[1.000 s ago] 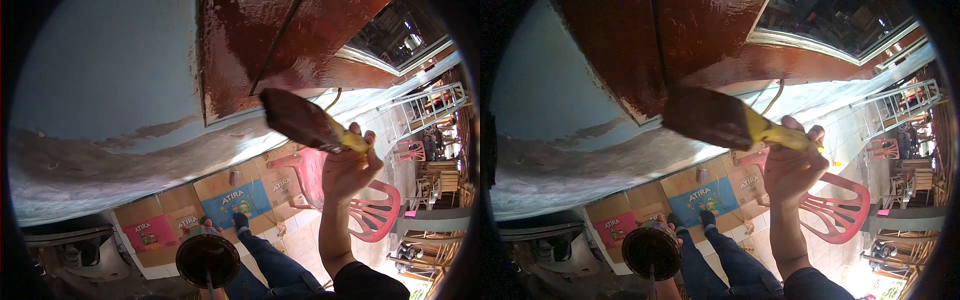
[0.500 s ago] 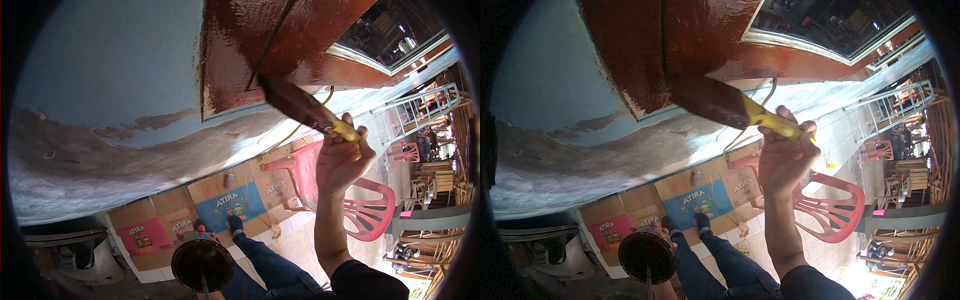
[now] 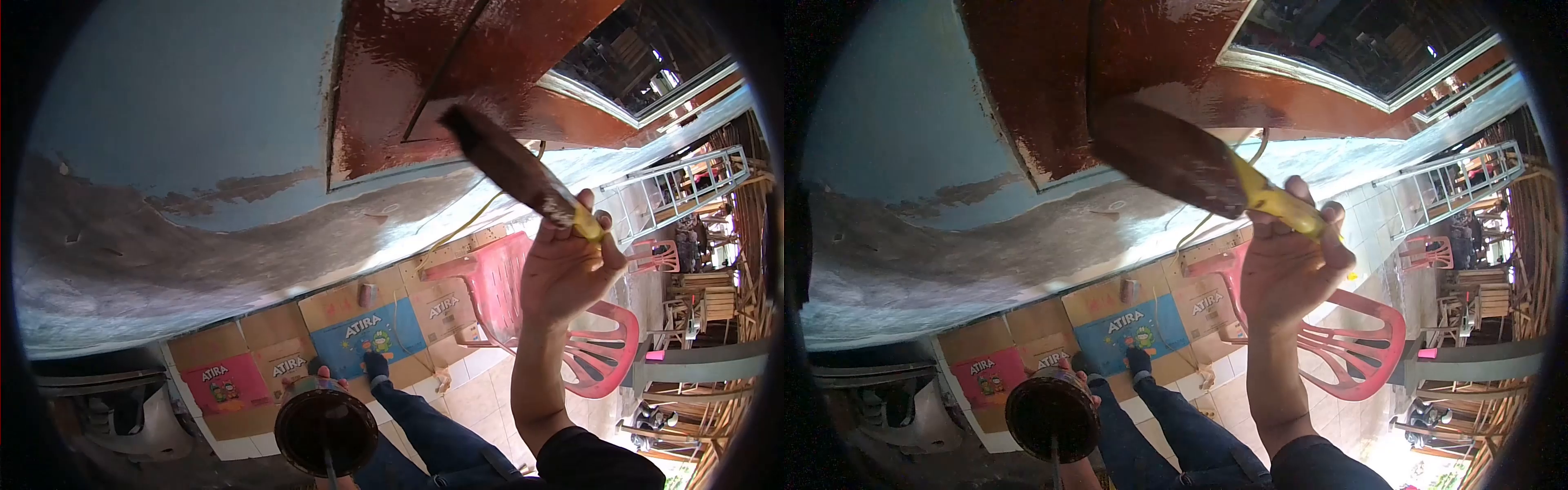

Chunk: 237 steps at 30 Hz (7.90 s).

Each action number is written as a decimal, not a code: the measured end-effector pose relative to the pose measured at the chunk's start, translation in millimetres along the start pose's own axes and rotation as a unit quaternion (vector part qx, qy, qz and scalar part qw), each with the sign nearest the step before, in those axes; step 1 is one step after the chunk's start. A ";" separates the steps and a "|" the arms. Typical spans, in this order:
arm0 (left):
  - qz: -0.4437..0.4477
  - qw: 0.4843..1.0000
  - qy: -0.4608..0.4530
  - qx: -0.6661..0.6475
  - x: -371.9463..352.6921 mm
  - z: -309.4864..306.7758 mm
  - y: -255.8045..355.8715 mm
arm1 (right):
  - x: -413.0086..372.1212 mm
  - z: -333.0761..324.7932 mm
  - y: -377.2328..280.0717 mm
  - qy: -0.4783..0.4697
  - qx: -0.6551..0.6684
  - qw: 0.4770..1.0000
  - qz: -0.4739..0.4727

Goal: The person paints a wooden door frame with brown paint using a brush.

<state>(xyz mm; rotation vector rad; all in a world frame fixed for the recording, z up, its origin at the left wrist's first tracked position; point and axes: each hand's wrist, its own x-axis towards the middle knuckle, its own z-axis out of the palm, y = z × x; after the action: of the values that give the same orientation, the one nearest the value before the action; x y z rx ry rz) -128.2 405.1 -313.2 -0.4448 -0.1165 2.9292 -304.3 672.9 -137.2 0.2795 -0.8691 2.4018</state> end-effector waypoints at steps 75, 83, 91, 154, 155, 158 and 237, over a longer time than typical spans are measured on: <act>-0.125 0.991 -0.033 -0.024 23.2 2.5 -10.0 | 18.8 -49.1 -18.3 -0.002 -0.074 0.996 -0.047; -0.174 0.981 0.007 -0.086 40.4 -16.5 11.1 | -5.7 -43.2 -50.6 0.099 -0.037 0.994 -0.027; -0.074 0.995 0.012 -0.061 51.2 25.5 -25.7 | -60.0 -42.9 -69.4 0.080 -0.094 0.987 0.101; 0.000 0.997 -0.069 0.045 62.3 36.8 -20.9 | -111.4 -29.4 -41.6 0.134 -0.043 0.931 0.336; -0.002 0.996 -0.069 0.047 63.3 35.7 -22.6 | -112.3 -30.3 -40.7 0.133 -0.063 0.934 0.327; -0.007 0.996 -0.063 0.067 63.8 31.9 -25.8 | -114.5 -32.3 -38.2 0.128 -0.094 0.937 0.311; -0.033 0.996 -0.065 0.044 60.5 22.1 -19.9 | -2.8 -57.9 -10.4 -0.055 -0.138 0.986 -0.076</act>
<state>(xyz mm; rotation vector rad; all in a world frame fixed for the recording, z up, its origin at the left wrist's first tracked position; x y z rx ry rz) -188.4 434.8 -307.5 -0.2316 -0.0186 2.8836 -296.3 715.3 -177.2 0.3578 -1.1729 2.1120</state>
